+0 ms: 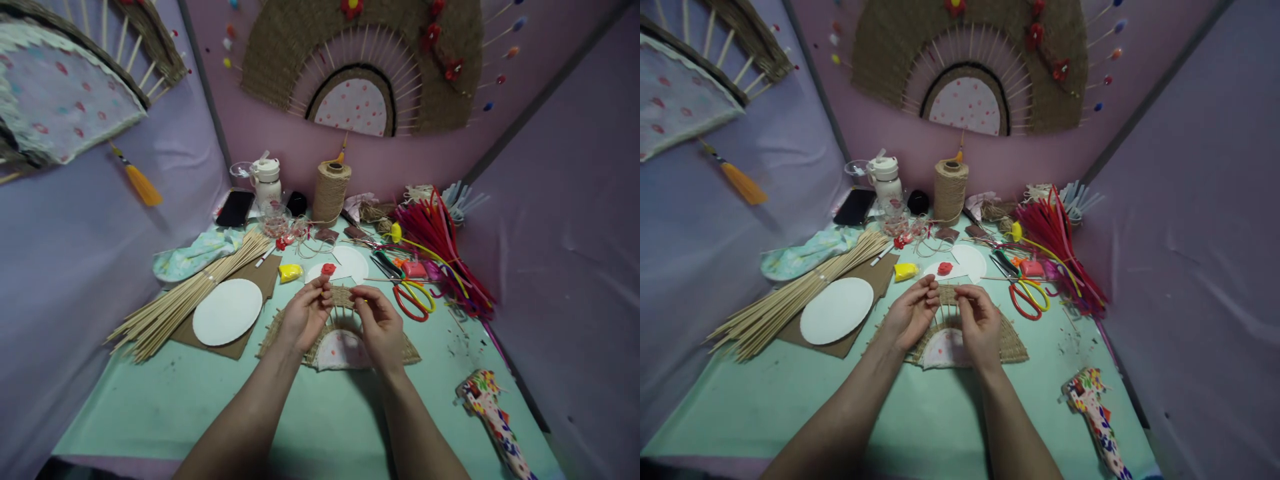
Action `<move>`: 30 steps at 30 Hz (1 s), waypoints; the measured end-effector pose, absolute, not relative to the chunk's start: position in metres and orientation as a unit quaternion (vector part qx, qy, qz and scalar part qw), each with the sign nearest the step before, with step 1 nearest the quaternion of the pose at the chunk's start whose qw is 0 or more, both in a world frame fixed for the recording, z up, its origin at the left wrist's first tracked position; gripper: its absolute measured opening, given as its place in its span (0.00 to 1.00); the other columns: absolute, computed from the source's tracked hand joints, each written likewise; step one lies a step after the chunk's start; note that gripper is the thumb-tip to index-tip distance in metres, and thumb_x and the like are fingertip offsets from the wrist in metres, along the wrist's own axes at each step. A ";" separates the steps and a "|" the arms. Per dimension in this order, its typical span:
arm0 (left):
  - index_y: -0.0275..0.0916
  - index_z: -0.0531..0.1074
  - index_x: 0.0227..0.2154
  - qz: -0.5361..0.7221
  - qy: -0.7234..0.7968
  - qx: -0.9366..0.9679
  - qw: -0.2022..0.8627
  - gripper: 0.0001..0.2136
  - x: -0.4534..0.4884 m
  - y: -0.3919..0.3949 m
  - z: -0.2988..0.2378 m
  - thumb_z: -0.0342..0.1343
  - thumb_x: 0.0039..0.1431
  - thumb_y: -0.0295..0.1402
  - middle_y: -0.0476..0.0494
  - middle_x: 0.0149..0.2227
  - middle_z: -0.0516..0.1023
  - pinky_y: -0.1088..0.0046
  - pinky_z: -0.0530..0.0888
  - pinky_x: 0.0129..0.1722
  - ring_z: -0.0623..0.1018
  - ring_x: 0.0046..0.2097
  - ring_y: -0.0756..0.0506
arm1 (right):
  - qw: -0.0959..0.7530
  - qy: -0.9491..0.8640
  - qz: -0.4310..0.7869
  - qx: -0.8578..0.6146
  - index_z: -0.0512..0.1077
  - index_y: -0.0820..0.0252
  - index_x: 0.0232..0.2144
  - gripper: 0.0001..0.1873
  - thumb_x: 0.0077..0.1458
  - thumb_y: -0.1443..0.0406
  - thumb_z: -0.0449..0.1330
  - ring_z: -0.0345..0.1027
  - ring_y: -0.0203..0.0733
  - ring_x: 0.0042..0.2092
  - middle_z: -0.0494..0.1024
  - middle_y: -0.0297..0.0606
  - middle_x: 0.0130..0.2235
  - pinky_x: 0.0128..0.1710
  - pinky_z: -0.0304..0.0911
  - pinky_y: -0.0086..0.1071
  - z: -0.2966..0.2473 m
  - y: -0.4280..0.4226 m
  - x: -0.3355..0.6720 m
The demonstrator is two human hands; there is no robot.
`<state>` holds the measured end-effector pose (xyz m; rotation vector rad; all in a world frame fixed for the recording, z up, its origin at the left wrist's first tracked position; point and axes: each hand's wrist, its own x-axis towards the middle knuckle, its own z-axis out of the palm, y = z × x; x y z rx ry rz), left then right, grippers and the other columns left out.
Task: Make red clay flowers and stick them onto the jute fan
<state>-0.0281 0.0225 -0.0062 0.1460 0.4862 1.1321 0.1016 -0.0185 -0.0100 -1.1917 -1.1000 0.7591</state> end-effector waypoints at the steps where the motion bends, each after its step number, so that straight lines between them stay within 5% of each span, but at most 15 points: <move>1: 0.29 0.74 0.36 0.532 0.222 0.067 0.815 0.08 -0.028 0.022 -0.006 0.54 0.54 0.17 0.44 0.31 0.71 0.83 0.68 0.29 0.70 0.30 0.55 | 0.630 -0.476 0.325 -0.520 0.76 0.54 0.36 0.07 0.57 0.61 0.59 0.70 0.41 0.40 0.76 0.36 0.38 0.42 0.66 0.36 -0.011 -0.019 0.101; 8: 0.31 0.75 0.44 0.523 0.184 0.066 0.829 0.13 -0.030 0.021 -0.003 0.54 0.63 0.35 0.44 0.31 0.73 0.82 0.70 0.30 0.72 0.31 0.53 | 0.623 -0.493 0.283 -0.537 0.75 0.54 0.39 0.10 0.61 0.61 0.55 0.71 0.42 0.38 0.77 0.37 0.37 0.42 0.67 0.39 -0.011 -0.023 0.100; 11: 0.34 0.73 0.48 0.519 0.170 0.052 0.836 0.19 -0.033 0.021 0.000 0.47 0.66 0.42 0.37 0.44 0.78 0.74 0.74 0.43 0.77 0.48 0.47 | 0.570 -0.615 0.190 -0.511 0.73 0.51 0.49 0.16 0.61 0.64 0.53 0.69 0.48 0.49 0.77 0.40 0.47 0.51 0.64 0.45 -0.008 -0.026 0.098; 15: 0.35 0.70 0.52 0.519 0.118 0.074 0.843 0.24 -0.034 0.020 0.003 0.44 0.65 0.48 0.35 0.57 0.72 0.67 0.71 0.54 0.69 0.61 0.42 | 0.414 -0.767 0.088 -0.482 0.54 0.49 0.66 0.32 0.60 0.62 0.54 0.54 0.53 0.64 0.67 0.40 0.61 0.63 0.47 0.54 -0.007 -0.032 0.094; 21: 0.36 0.70 0.53 0.510 0.109 0.076 0.850 0.27 -0.033 0.015 0.006 0.41 0.64 0.52 0.36 0.61 0.68 0.66 0.65 0.59 0.65 0.64 0.42 | 0.304 -0.819 0.038 -0.485 0.36 0.53 0.69 0.41 0.62 0.56 0.52 0.44 0.55 0.68 0.60 0.42 0.66 0.66 0.31 0.60 -0.010 -0.042 0.088; 30: 0.41 0.67 0.56 0.482 0.097 0.038 0.870 0.32 -0.034 0.011 0.008 0.42 0.59 0.59 0.36 0.62 0.67 0.62 0.69 0.55 0.65 0.63 0.40 | 0.282 -0.838 0.014 -0.467 0.34 0.56 0.69 0.42 0.63 0.55 0.52 0.46 0.54 0.68 0.61 0.47 0.65 0.66 0.32 0.59 -0.008 -0.048 0.098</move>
